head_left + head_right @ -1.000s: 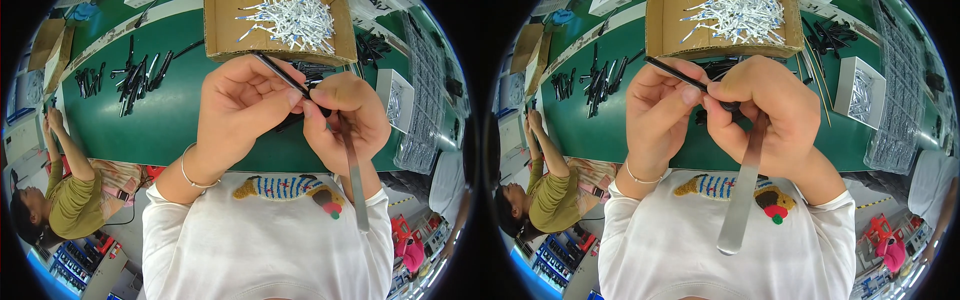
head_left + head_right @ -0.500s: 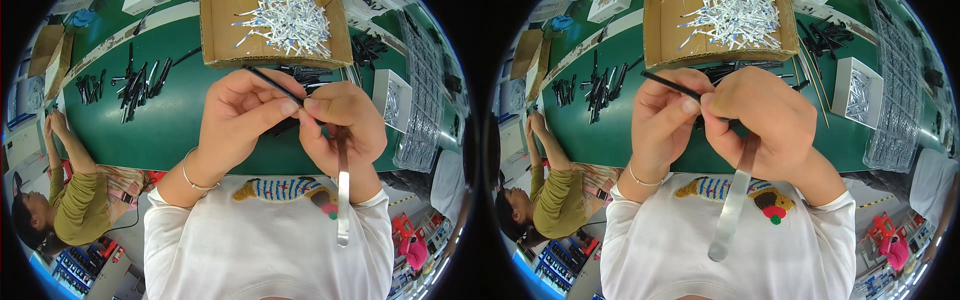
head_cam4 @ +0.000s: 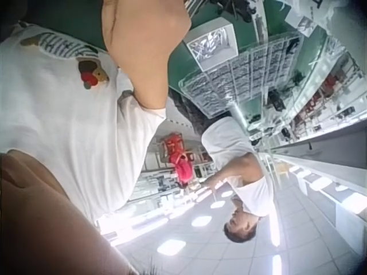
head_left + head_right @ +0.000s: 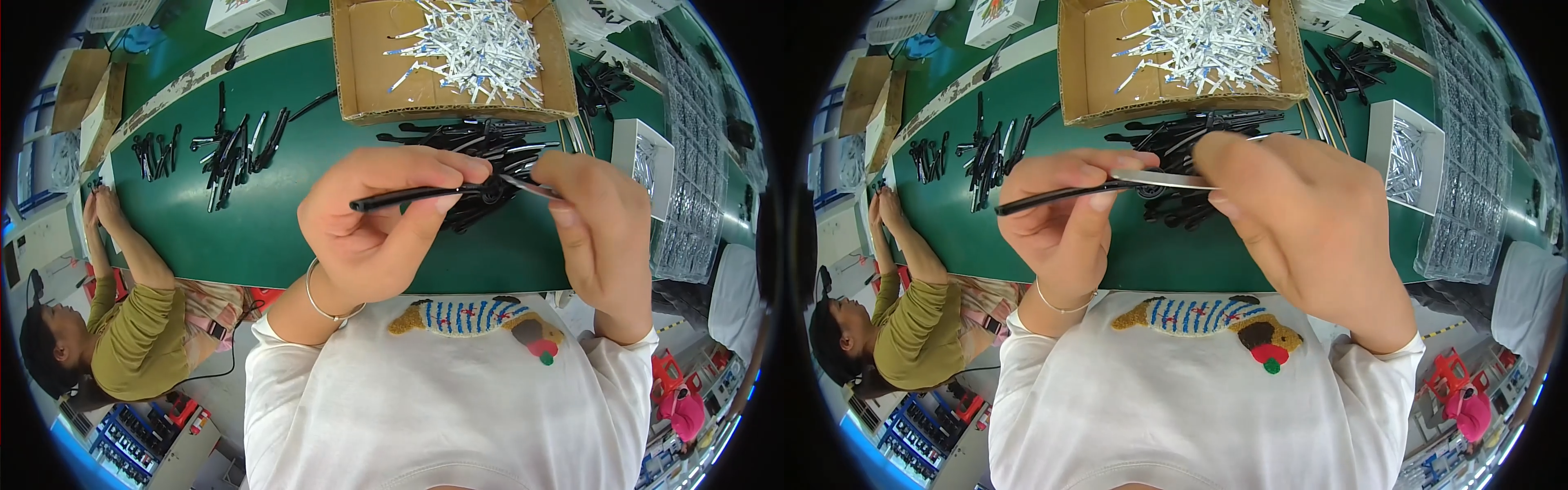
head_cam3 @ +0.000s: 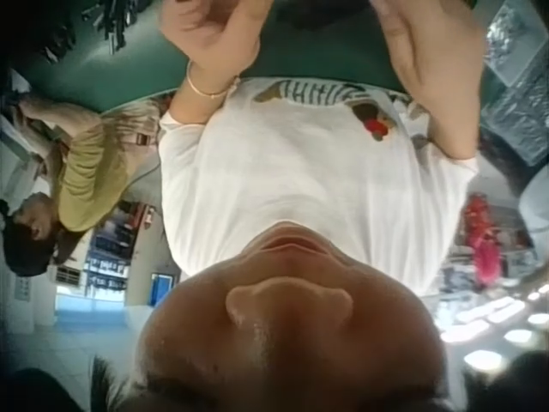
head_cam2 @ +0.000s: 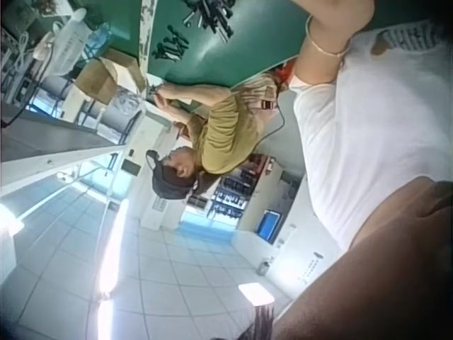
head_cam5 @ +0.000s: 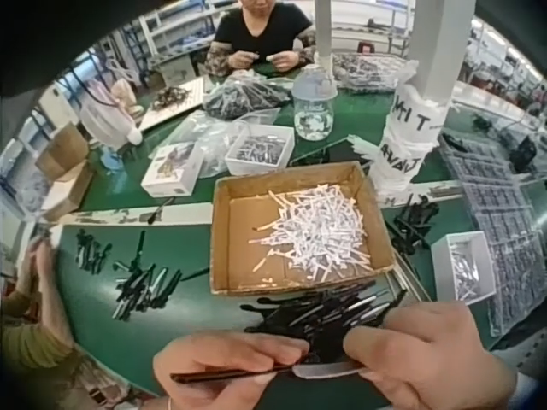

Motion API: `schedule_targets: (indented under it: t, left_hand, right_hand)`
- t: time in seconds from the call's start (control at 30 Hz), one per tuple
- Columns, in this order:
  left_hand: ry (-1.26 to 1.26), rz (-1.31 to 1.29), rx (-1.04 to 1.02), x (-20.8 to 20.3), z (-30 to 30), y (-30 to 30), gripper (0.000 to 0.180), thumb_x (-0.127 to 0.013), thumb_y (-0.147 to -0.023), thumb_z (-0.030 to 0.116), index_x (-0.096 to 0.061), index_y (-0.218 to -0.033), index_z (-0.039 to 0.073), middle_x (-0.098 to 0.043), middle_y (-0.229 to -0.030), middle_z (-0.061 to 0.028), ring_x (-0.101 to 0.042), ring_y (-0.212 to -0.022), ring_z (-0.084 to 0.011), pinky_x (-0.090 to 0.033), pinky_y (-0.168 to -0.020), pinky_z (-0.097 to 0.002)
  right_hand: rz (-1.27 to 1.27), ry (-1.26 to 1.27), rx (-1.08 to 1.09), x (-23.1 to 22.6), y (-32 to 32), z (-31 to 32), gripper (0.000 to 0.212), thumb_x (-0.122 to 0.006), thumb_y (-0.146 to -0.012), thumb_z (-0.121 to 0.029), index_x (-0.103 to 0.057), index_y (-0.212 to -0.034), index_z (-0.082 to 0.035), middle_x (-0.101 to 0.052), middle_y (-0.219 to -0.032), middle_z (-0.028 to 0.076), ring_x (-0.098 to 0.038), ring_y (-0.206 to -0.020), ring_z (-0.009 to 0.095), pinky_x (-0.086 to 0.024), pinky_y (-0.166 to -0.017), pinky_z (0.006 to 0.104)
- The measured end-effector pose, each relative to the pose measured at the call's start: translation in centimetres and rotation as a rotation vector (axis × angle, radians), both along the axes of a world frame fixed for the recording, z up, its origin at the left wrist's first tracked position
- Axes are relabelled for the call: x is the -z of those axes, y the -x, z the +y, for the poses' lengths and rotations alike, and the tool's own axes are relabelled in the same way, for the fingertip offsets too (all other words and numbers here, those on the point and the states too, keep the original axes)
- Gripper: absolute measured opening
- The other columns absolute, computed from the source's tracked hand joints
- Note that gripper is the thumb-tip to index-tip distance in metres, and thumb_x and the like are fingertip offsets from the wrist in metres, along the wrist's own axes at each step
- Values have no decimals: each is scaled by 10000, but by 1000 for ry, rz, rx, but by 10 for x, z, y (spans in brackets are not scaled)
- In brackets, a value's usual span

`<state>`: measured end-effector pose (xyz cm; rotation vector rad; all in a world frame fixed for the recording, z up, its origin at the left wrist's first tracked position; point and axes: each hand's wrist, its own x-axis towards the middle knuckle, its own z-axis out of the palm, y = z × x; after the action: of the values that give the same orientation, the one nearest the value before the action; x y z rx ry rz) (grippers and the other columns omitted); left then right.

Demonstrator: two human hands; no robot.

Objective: The person assembles small black plastic components by inserting white tips into them using tweezers.

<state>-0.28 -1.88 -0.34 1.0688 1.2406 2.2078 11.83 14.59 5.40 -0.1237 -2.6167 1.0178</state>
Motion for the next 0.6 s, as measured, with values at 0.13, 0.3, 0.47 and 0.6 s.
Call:
schedule_targets:
  t: [0.13, 0.3, 0.47, 0.6]
  left_hand:
    - [122, 109, -65, -5, -1, -1, 117, -557, -834, -44, -502, -937, -36, -628, -914, -226, -636, -866, -345, -516, -821, -485]
    - [20, 146, -24, 3, -3, 4, 213, -538, -765, -134, -559, -975, -108, -631, -980, -241, -643, -921, -285, -516, -811, -325]
    - [79, 197, -73, 0, -4, 4, 219, -576, -732, -136, -590, -944, -86, -651, -945, -220, -661, -859, -257, -526, -737, -288]
    - [141, 232, -81, -2, -4, 6, 237, -606, -708, -135, -609, -935, -66, -667, -922, -190, -673, -817, -234, -529, -698, -261]
  right_hand:
    - [10, -283, -57, 0, 2, 3, 136, -571, -760, -101, -578, -839, 10, -525, -716, 117, -516, -607, 267, -398, -537, 323]
    - [60, -318, -107, -5, 9, 2, 153, -642, -691, -119, -575, -771, -7, -502, -693, 99, -493, -594, 272, -378, -508, 341]
    - [32, -379, -130, -6, 14, 1, 190, -676, -667, -138, -569, -760, -12, -481, -680, 88, -462, -568, 259, -359, -492, 347]
    - [63, -409, -146, -6, 16, 1, 195, -679, -663, -148, -571, -756, -14, -476, -668, 84, -449, -551, 254, -351, -479, 342]
